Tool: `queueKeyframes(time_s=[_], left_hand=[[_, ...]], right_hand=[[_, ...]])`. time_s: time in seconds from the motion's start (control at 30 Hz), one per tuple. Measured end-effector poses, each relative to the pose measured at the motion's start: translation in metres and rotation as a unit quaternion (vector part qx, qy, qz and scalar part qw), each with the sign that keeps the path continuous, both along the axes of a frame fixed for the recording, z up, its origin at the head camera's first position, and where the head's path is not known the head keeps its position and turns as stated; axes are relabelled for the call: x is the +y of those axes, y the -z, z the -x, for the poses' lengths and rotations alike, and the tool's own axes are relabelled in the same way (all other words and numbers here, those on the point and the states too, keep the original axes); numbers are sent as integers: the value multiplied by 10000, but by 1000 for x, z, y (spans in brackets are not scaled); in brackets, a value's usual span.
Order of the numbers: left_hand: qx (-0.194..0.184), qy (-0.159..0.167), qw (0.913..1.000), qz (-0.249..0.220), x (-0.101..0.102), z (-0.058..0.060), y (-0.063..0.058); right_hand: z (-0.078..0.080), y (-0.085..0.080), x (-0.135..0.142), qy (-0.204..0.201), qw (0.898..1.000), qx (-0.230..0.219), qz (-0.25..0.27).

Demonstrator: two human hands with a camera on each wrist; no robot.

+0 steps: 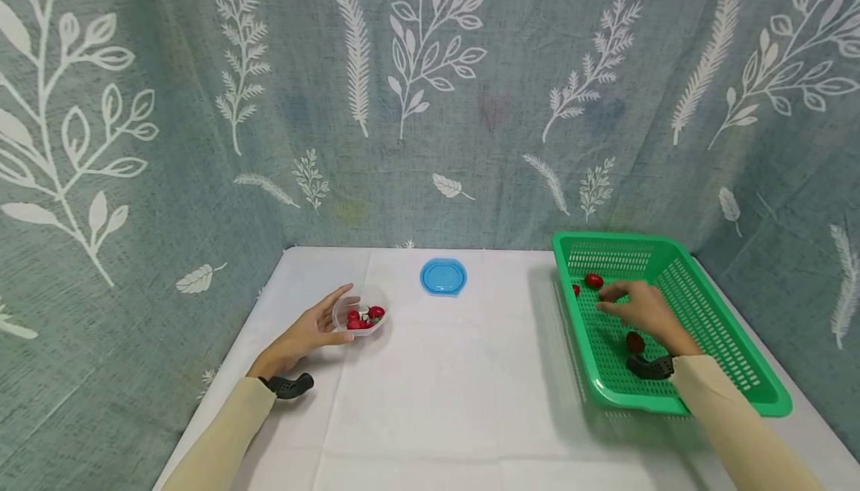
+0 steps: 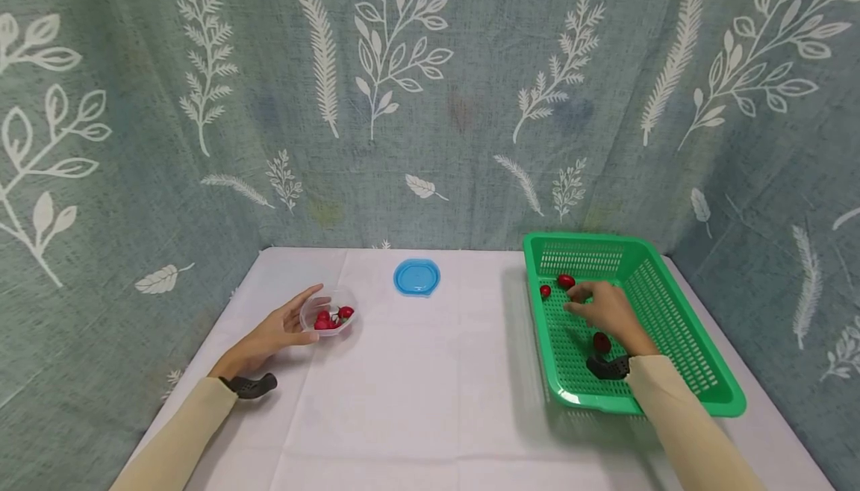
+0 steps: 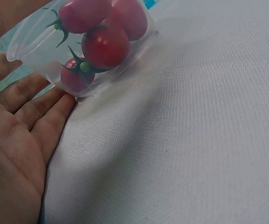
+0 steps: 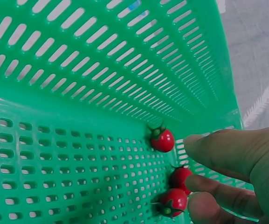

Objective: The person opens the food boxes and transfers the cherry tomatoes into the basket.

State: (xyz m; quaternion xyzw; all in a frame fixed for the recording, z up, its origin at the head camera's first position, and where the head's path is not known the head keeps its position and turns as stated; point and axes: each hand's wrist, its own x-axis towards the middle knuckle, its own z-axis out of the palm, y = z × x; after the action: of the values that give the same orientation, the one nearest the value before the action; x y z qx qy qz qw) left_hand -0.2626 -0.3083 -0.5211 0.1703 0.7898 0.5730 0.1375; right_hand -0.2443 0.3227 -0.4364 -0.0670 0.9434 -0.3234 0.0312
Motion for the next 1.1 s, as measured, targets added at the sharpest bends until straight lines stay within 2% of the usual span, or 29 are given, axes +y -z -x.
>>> queueKeyframes(time_s=[0.3, 0.43, 0.6, 0.87, 1.1], left_hand=[[-49, -22, 10000, 28, -4, -3, -1], [-8, 12, 10000, -31, -2, -2, -5], [-38, -24, 10000, -12, 0, -1, -4], [-46, 11, 10000, -38, 0, -2, -2], [-55, -49, 10000, 9, -1, -1, -2]], right_hand=[[-1, -5, -6, -14, 10000, -34, 59], [-2, -14, -9, 22, 9996, 145, 220], [3, -30, -20, -34, 9991, 374, 183], [13, -54, -58, -482, 9968, 598, 216], [27, -59, -98, -813, 9939, 589, 462]])
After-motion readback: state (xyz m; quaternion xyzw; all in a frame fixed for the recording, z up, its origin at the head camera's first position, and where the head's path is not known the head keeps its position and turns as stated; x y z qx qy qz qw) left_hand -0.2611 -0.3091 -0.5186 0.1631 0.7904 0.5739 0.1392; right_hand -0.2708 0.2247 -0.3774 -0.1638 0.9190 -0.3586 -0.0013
